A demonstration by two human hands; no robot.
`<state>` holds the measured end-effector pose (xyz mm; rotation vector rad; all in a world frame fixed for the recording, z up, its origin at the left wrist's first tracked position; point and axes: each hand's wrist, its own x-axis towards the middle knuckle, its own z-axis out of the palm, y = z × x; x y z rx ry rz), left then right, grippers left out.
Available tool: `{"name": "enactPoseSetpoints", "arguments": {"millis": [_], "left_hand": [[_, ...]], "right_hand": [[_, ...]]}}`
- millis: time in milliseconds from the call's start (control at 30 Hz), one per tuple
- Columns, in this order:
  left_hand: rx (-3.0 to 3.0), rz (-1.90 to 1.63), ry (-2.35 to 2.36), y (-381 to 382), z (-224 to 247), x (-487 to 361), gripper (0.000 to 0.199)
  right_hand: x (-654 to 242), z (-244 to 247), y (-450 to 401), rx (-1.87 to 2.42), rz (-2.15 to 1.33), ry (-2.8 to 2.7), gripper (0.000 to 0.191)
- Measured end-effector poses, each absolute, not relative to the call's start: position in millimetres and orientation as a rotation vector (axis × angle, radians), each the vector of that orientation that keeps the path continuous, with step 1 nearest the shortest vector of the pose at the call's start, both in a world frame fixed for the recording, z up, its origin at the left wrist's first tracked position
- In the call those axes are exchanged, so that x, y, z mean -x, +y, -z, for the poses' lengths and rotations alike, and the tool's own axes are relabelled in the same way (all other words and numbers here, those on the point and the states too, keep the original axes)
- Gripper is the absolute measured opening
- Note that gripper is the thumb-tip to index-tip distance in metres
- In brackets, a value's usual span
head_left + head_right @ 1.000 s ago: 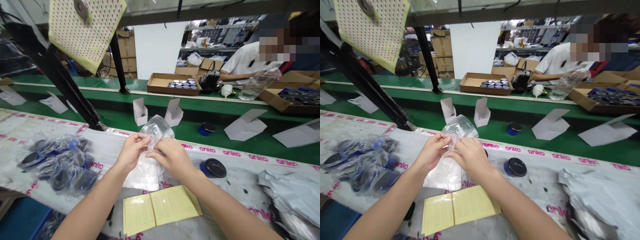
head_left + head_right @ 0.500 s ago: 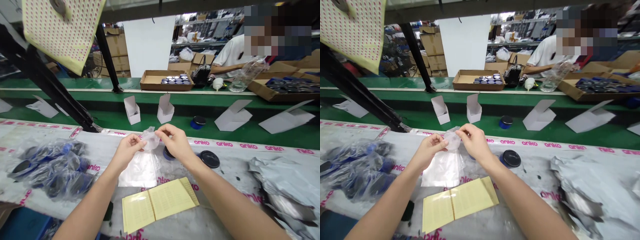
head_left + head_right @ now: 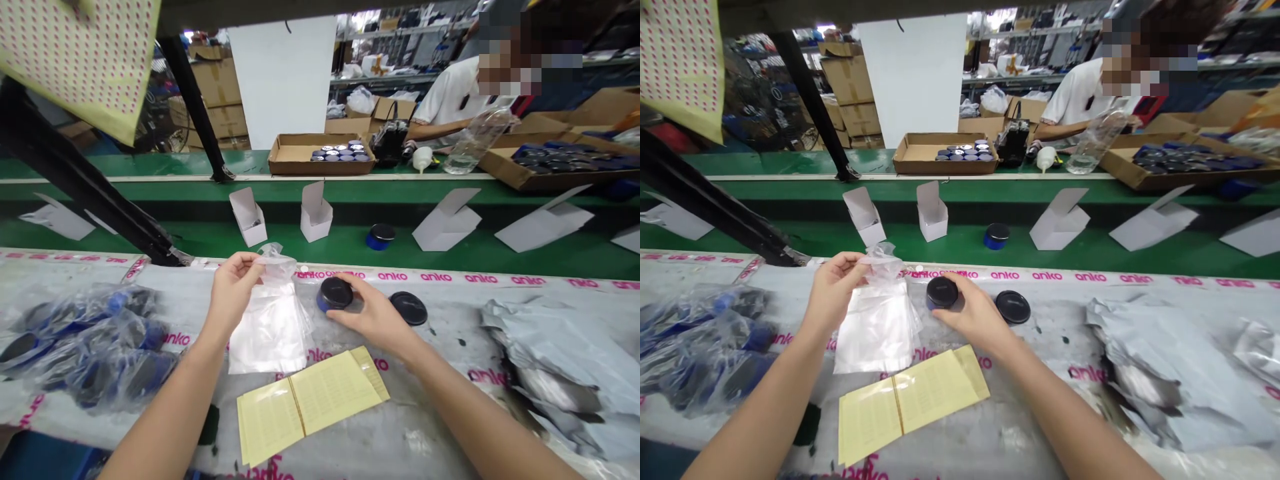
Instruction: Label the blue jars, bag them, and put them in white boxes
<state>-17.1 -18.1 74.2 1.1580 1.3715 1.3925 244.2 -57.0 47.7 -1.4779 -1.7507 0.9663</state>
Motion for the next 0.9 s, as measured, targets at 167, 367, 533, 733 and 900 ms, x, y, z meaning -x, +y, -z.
{"name": "enactPoseSetpoints", "arguments": {"millis": [167, 367, 533, 733, 900], "left_hand": [[-1.360, -1.322, 1.404, -22, -71, 2, 0.016], [-1.522, -1.260, 1.278, -29, -73, -5, 0.015], [-1.741, -1.255, 1.193, -32, -68, 4, 0.010], [-1.945, -1.404, 1.242, -51, -56, -2, 0.007], [-2.115, -1.520, 1.078, -71, -51, -23, 0.016]], "right_hand": [[-227, -83, -64, 1.146, -1.213, -1.707, 0.091], [-207, -75, -40, 1.134, -1.287, -1.733, 0.112], [-206, -66, -30, 1.043, -1.389, -1.776, 0.060], [-197, -65, -38, 1.167, -1.290, -1.402, 0.048], [-183, -54, -39, 1.218, -1.254, -1.182, 0.049]]}}
